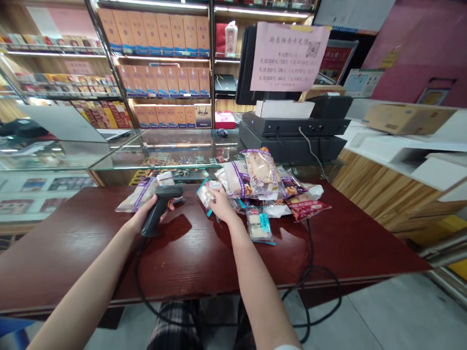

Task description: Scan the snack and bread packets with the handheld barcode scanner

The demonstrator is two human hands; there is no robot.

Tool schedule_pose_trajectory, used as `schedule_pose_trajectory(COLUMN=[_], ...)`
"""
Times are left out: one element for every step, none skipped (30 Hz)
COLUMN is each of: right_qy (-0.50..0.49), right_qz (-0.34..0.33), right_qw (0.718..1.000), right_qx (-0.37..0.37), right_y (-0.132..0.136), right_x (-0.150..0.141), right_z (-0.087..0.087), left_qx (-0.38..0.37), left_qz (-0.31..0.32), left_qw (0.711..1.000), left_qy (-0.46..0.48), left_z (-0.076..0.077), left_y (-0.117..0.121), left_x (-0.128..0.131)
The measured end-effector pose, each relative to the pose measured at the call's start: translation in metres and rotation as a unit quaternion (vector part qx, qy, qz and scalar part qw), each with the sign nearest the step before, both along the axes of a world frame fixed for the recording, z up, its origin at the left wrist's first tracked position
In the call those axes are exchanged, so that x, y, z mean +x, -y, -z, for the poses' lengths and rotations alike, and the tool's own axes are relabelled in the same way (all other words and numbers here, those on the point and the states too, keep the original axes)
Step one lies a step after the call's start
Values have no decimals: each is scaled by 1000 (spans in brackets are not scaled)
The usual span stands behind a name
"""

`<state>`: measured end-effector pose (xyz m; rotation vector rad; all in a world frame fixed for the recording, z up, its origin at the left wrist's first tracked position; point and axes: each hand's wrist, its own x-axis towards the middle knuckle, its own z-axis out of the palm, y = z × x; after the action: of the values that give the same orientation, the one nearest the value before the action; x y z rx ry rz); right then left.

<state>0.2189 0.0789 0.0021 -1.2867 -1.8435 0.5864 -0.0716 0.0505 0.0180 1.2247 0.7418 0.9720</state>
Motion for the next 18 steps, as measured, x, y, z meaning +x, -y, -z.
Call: schedule_pose_trajectory(right_qy=[-24,-44,-61,-75,-87,-97,-105,-111,-114,-117,-119,-121,-123,-124,-124,-121,-116,-109], right_qz=[-4,-6,-9,-12,-15,-19,-24,-29,-33,-34,-34,-32,-29,-28,-27,-27,-26,-24], right_qw=[1000,999,998,997,996,995,994,993,993,993,992,992,992,992,992,992,993,994], right_qx=[-2,-5,-10,-14,-16,-15,-12,-9,-5,-2,-1,0,1,2,3,3,1,-1], right_y=[-3,-5,-7,-8,-9,-9,-9,-9,-9,-9,-9,-9,-9,-9,-9,-9,-8,-8], right_x=[1,2,3,4,5,6,6,7,7,7,7,7,7,7,6,6,6,5], right_z=[1,2,3,3,4,4,4,4,4,3,3,3,3,3,3,3,2,1], left_qx=[2,4,5,7,9,12,15,17,18,19,18,18,19,20,20,21,20,20], left_qz=[6,9,11,13,18,25,34,42,49,54,58,61,63,65,66,66,65,64], left_qw=[1000,1000,1000,1000,1000,999,999,998,997,997,996,996,996,996,995,995,995,995], left_qy=[-1,-2,-3,-8,-15,-25,-37,-48,-56,-60,-62,-63,-64,-66,-69,-71,-73,-73], left_z=[0,0,0,0,0,0,0,0,0,0,0,0,0,0,0,0,1,1], left_y=[1,2,3,4,5,6,6,7,7,7,6,6,6,6,5,5,5,5], left_x=[1,2,4,5,7,9,10,12,12,13,13,14,14,13,13,13,13,13])
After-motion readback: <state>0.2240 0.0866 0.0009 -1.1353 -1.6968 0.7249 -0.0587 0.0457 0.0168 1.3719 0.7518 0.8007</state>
